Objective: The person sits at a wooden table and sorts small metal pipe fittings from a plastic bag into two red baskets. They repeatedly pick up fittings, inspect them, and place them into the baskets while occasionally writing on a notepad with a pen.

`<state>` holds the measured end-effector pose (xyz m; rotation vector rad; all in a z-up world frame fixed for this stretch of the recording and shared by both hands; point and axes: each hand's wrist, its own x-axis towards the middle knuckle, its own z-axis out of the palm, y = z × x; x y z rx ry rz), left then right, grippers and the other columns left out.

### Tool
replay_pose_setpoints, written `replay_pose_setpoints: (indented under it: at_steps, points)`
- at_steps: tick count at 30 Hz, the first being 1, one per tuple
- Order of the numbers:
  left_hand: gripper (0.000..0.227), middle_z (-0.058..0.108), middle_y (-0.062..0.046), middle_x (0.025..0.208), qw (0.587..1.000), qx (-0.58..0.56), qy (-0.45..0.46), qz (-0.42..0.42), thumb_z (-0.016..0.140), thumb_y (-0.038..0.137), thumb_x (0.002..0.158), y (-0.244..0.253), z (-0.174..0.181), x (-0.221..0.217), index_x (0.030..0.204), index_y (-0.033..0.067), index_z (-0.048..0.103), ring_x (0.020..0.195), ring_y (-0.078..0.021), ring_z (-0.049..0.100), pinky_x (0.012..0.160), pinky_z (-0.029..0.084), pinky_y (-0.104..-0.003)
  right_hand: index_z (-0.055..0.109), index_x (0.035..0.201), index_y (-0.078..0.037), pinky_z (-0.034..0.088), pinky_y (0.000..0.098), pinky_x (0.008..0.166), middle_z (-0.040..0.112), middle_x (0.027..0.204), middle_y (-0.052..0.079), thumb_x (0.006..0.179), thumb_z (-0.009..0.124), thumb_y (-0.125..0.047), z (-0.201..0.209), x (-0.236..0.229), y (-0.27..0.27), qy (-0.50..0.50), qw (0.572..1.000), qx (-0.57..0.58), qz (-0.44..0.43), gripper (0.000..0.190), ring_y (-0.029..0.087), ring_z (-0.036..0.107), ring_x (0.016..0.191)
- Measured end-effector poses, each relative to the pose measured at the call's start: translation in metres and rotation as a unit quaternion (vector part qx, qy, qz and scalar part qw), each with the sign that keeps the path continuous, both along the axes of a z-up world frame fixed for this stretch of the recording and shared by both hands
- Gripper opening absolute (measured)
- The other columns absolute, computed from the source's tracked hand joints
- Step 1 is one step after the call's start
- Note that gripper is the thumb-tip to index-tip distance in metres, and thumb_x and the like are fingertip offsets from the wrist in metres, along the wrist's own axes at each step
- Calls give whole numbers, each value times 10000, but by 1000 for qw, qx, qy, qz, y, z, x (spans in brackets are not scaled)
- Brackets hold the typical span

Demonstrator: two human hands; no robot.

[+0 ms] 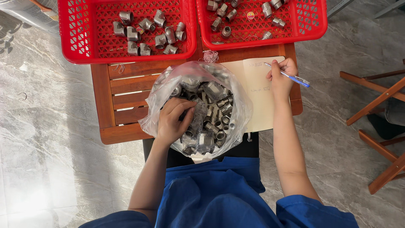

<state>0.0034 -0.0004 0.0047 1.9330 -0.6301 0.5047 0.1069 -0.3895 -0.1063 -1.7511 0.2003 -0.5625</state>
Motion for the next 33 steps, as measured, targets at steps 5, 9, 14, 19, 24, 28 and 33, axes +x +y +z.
replay_pose_setpoints:
  at_steps: [5, 9, 14, 19, 24, 28, 33]
  points:
    - [108, 746, -93, 905, 1000, 0, 4, -3, 708, 25, 972, 1, -3, 1, 1038, 79, 775, 818, -340, 714, 735, 569, -427, 547, 857, -50, 432, 203, 480, 601, 560, 126, 1073, 703, -63, 2, 1, 2, 5, 1000, -18, 1, 268, 139, 576, 449]
    - [113, 747, -88, 904, 1000, 4, 4, 1, 706, 31, 976, 2, -6, 0, 1041, 86, 779, 815, -333, 715, 739, 570, -422, 553, 848, -58, 423, 196, 475, 600, 550, 125, 1064, 706, -69, 4, 2, 4, 10, 1000, -26, -4, 265, 133, 549, 422]
    - [114, 749, -91, 906, 1000, 2, 6, 0, 706, 29, 975, 1, -4, 0, 1044, 82, 780, 820, -338, 716, 738, 568, -428, 552, 850, -58, 425, 197, 475, 597, 547, 126, 1062, 704, -65, 5, 2, 5, 8, 1000, -23, -4, 261, 133, 547, 422]
    - [106, 744, -104, 899, 1000, 0, 5, -3, 703, 28, 980, 1, -3, 0, 1045, 73, 775, 817, -351, 713, 735, 567, -436, 555, 850, -53, 424, 201, 469, 593, 545, 124, 1056, 698, -49, 9, 0, 7, 8, 999, -33, -4, 251, 130, 541, 420]
    - [122, 754, -88, 911, 1000, 4, 4, 1, 704, 16, 972, 1, -5, 0, 1042, 83, 778, 824, -337, 721, 735, 569, -433, 538, 829, -68, 418, 197, 460, 576, 533, 131, 1005, 651, -3, 3, 3, 2, 11, 999, -32, -3, 219, 132, 531, 416]
    - [120, 746, -92, 897, 1000, 2, 3, 1, 708, 25, 972, 1, -4, 0, 1048, 85, 780, 808, -340, 712, 729, 565, -429, 533, 819, -61, 433, 209, 458, 566, 528, 141, 978, 639, 18, -9, 4, -7, 8, 999, -37, 2, 208, 145, 536, 418]
    - [116, 744, -92, 894, 1000, 7, 8, 4, 701, 40, 984, 0, -1, 0, 1053, 90, 780, 800, -344, 708, 721, 562, -435, 514, 798, -64, 406, 215, 447, 544, 513, 139, 932, 611, 30, -8, 5, -5, 4, 999, -40, 5, 190, 145, 515, 422]
